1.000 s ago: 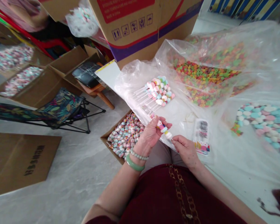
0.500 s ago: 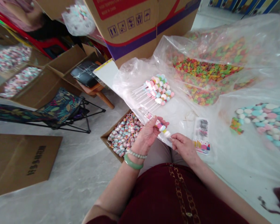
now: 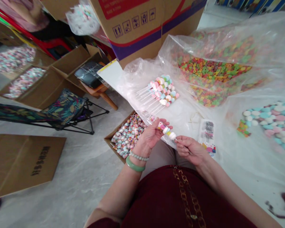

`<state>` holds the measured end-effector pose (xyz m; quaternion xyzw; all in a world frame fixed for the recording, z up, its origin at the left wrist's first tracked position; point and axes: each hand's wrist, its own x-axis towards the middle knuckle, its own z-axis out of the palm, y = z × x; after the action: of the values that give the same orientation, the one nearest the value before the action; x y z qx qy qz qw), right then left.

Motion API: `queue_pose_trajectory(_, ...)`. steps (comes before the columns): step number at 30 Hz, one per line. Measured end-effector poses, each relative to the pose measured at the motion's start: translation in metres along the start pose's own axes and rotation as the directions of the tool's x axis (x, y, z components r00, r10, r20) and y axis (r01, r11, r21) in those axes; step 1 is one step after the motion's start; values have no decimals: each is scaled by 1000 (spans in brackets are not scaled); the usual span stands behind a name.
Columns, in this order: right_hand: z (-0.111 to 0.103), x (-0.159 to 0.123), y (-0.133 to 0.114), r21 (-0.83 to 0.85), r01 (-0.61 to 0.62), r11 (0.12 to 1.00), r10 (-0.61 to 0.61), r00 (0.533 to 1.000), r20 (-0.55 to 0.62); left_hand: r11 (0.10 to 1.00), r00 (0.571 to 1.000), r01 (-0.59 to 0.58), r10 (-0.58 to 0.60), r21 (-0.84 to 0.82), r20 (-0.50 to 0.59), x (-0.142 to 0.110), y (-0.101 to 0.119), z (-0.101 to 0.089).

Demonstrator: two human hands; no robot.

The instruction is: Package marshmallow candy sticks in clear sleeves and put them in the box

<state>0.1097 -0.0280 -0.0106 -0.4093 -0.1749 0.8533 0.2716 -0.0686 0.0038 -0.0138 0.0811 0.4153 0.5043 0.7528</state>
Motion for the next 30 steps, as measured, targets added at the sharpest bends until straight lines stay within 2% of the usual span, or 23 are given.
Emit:
queue_pose_trajectory(3, -6, 0, -3, 138, -134, 981, 123, 988, 89, 1000, 1000, -5, 5, -8, 4, -1, 2, -1)
queue_pose_trajectory(6, -4, 0, -1, 126, -124, 984, 119, 992, 52, 1000, 1000, -12, 12, 5, 13, -3, 0, 0)
queue_pose_trajectory(9, 3, 0, 5, -6, 40, 999, -41, 994, -102, 999, 999, -32, 32, 21, 4, -5, -5, 4)
queue_pose_trajectory(11, 9, 1, 10, -145, 157, 977, -183, 963, -196, 998, 998, -57, 57, 23, -13, -6, -8, 7)
queue_pose_trajectory(13, 12, 1, 13, -333, 236, 913, -326, 913, -246, 998, 998, -66, 66, 15, -15, -7, -9, 9)
queue_pose_trajectory(14, 12, 0, 14, -464, 270, 844, -415, 877, -244, 998, 998, -60, 60, 8, -10, -7, -9, 9)
queue_pose_trajectory(15, 12, -2, 15, -612, 301, 732, -515, 832, -207, 999, 999, -46, 46, -2, -4, -7, -9, 8)
queue_pose_trajectory(17, 10, -5, 17, -864, 326, 384, -677, 736, -23, 1000, 1000, -5, 5, -29, -3, -6, -8, 7)
queue_pose_trajectory(19, 8, -8, 20, -952, 303, 37, -707, 682, 190, 998, 999, 23, -25, -60, -23, -5, -8, 5)
queue_pose_trajectory(20, 7, -8, 21, -955, 286, -74, -693, 674, 255, 997, 999, 22, -25, -70, -36, -5, -8, 5)
queue_pose_trajectory(21, 7, -8, 23, -953, 272, -136, -680, 674, 290, 997, 999, 10, -13, -74, -46, -5, -8, 5)
queue_pose_trajectory(22, 7, -8, 24, -951, 267, -153, -674, 676, 299, 997, 999, -10, 6, -71, -50, -5, -8, 6)
queue_pose_trajectory(23, 7, -6, 25, -953, 276, -128, -676, 679, 287, 998, 999, -31, 29, -63, -42, -5, -8, 7)
queue_pose_trajectory(24, 8, -5, 25, -954, 294, -62, -682, 685, 256, 997, 998, -55, 53, -54, -29, -6, -9, 8)
queue_pose_trajectory(25, 9, -3, 25, -947, 317, 47, -684, 701, 200, 996, 997, -73, 72, -45, -12, -7, -9, 10)
queue_pose_trajectory(27, 10, 0, 23, -853, 348, 388, -637, 770, 25, 996, 996, -86, 87, -30, 22, -8, -9, 11)
queue_pose_trajectory(29, 10, 2, 18, -585, 331, 741, -493, 859, -139, 998, 997, -62, 62, -20, 46, -9, -10, 10)
queue_pose_trajectory(30, 9, 2, 15, -416, 305, 857, -407, 896, -180, 999, 997, -38, 39, -20, 60, -8, -10, 8)
